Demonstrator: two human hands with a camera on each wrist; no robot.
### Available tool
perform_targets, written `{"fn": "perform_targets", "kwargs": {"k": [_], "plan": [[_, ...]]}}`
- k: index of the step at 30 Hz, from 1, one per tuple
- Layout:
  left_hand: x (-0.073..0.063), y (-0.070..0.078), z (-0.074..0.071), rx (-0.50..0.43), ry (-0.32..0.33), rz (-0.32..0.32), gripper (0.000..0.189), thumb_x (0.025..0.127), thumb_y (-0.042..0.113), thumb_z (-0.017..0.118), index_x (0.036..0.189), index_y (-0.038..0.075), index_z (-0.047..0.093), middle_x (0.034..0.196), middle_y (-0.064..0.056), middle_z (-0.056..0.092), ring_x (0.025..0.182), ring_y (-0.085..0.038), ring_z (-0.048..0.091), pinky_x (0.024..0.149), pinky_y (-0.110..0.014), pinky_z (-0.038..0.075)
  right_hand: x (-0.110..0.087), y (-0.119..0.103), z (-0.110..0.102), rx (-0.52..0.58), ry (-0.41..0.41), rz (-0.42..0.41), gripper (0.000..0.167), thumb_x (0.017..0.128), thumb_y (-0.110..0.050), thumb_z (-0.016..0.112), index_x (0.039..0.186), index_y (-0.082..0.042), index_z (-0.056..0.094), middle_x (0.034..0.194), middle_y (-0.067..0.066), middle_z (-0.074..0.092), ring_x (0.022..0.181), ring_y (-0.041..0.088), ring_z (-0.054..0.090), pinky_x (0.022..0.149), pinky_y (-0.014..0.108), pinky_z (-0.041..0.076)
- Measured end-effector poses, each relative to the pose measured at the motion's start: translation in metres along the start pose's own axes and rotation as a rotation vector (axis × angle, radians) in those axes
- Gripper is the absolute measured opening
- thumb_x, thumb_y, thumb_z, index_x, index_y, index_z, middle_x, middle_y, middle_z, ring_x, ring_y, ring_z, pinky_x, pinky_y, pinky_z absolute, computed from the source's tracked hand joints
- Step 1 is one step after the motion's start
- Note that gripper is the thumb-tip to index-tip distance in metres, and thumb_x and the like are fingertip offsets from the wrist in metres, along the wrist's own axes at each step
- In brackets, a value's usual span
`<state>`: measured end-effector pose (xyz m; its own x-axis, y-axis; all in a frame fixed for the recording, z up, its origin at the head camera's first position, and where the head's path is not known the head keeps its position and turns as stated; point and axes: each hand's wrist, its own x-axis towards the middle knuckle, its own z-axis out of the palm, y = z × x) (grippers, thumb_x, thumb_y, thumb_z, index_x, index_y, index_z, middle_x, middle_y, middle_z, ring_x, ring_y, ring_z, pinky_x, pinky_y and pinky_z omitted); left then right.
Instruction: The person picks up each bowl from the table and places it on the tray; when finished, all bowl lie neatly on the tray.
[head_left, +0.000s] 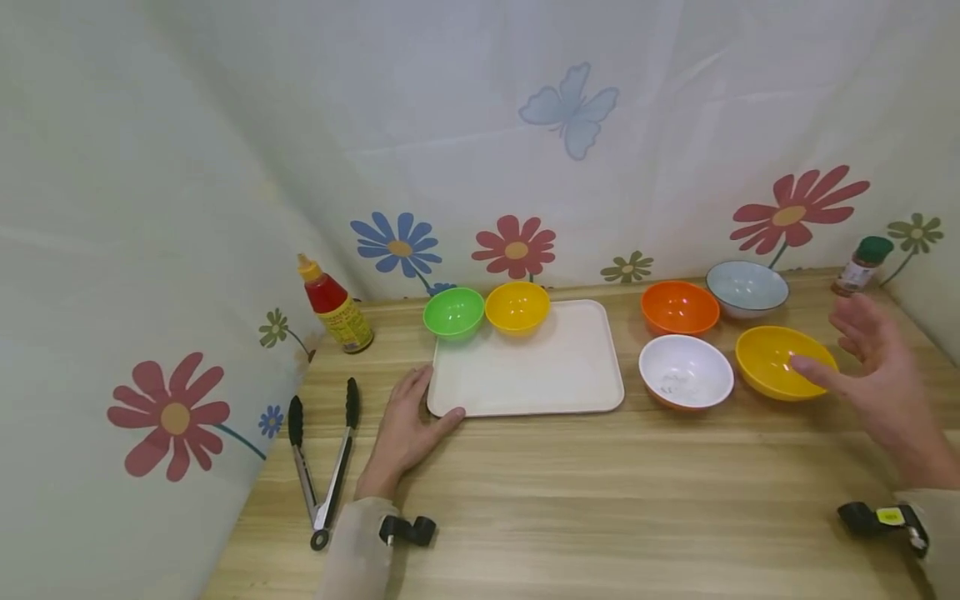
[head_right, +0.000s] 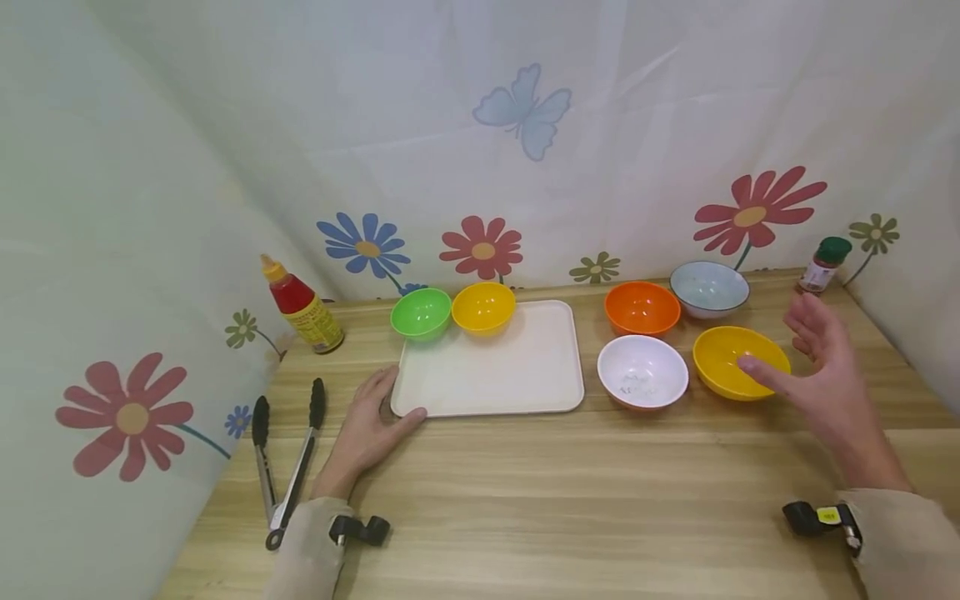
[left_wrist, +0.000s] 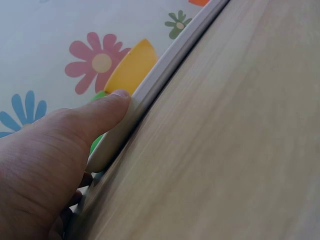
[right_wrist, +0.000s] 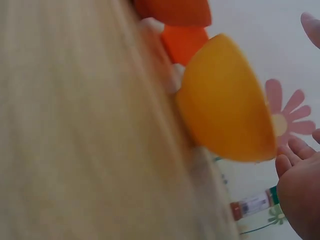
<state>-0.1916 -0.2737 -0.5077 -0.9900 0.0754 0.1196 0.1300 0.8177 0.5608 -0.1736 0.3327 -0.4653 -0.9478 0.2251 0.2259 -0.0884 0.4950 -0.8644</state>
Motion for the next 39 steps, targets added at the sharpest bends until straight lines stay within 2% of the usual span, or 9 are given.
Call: {"fn": "perform_targets", "kwargs": {"k": [2,5,10,14,16,23,26,33,39], "plan": [[0.0,0.0,0.0,0.002,0.003,0.008,0.104,0.097,0.058,0.084,0.173,0.005,0.038,0.176,-0.018,0.039,0.165,-0.041,0.032,0.134,-0.062,0.03,0.0,0.006,0.002,-0.01,-0.037,0.024,0.1,0.108,-0.026,0.077,0.18,-0.034,0.008,0.188,0.007,0.014,0.173,0.028,0.017,0.139,0.036,0.014],[0.0,0.0,-0.001,0.005,0.006,0.018,0.104,0.097,0.059,0.084,0.172,0.004,0.038,0.176,-0.019,0.04,0.165,-0.042,0.033,0.134,-0.063,0.03,-0.002,0.011,0.004,-0.034,-0.079,0.039,0.102,0.108,-0.03,0.077,0.181,-0.029,0.005,0.187,0.015,0.012,0.171,0.042,0.015,0.139,0.044,0.013],[0.0,0.0,0.0,0.008,0.002,0.016,0.104,0.097,0.059,0.083,0.172,0.004,0.038,0.176,-0.019,0.039,0.165,-0.042,0.033,0.134,-0.062,0.03,-0.001,0.02,0.005,-0.049,-0.132,0.029,0.108,0.106,-0.031,0.08,0.181,-0.022,0.002,0.185,0.023,0.011,0.167,0.052,0.013,0.14,0.049,0.006],[0.0,0.001,-0.001,0.008,0.001,0.007,0.104,0.097,0.06,0.082,0.173,0.004,0.037,0.176,-0.019,0.038,0.165,-0.041,0.033,0.135,-0.062,0.03,0.001,0.027,0.005,-0.045,-0.183,0.007,0.11,0.105,-0.026,0.08,0.18,-0.013,0.0,0.183,0.03,0.011,0.163,0.055,0.015,0.14,0.039,0.002],[0.0,0.002,-0.002,0.009,0.0,0.002,0.104,0.097,0.06,0.083,0.173,0.005,0.037,0.176,-0.018,0.039,0.165,-0.041,0.033,0.135,-0.061,0.03,0.001,0.03,0.006,-0.057,-0.2,0.003,0.111,0.105,-0.026,0.08,0.179,-0.009,-0.001,0.182,0.032,0.01,0.158,0.057,0.018,0.139,0.039,0.002],[-0.001,0.004,-0.003,0.011,-0.007,0.002,0.104,0.097,0.059,0.082,0.173,0.004,0.037,0.176,-0.019,0.038,0.165,-0.042,0.033,0.135,-0.062,0.03,0.0,0.036,0.004,-0.073,-0.231,0.031,0.11,0.107,-0.029,0.078,0.178,-0.004,-0.002,0.18,0.037,0.005,0.152,0.064,0.019,0.137,0.064,0.0],[-0.001,0.004,-0.003,0.009,-0.009,0.001,0.103,0.097,0.059,0.083,0.173,0.005,0.037,0.176,-0.019,0.039,0.165,-0.041,0.033,0.135,-0.062,0.03,-0.001,0.038,0.004,-0.078,-0.236,0.038,0.11,0.107,-0.029,0.078,0.177,-0.004,-0.003,0.179,0.038,0.005,0.151,0.065,0.018,0.134,0.07,0.0],[-0.001,0.004,-0.003,0.018,-0.013,0.0,0.104,0.098,0.058,0.082,0.173,0.004,0.036,0.177,-0.019,0.038,0.165,-0.041,0.032,0.135,-0.062,0.029,-0.002,0.039,0.006,-0.086,-0.238,0.036,0.111,0.106,-0.029,0.08,0.178,-0.005,-0.001,0.178,0.039,0.009,0.149,0.061,0.021,0.136,0.067,0.002],[-0.001,0.005,-0.004,0.007,-0.016,-0.009,0.103,0.098,0.059,0.082,0.174,0.006,0.036,0.177,-0.018,0.037,0.166,-0.04,0.031,0.135,-0.061,0.029,-0.001,0.04,0.005,-0.091,-0.244,0.025,0.111,0.105,-0.027,0.081,0.178,-0.004,0.0,0.178,0.039,0.01,0.15,0.063,0.021,0.136,0.066,0.002]]}}
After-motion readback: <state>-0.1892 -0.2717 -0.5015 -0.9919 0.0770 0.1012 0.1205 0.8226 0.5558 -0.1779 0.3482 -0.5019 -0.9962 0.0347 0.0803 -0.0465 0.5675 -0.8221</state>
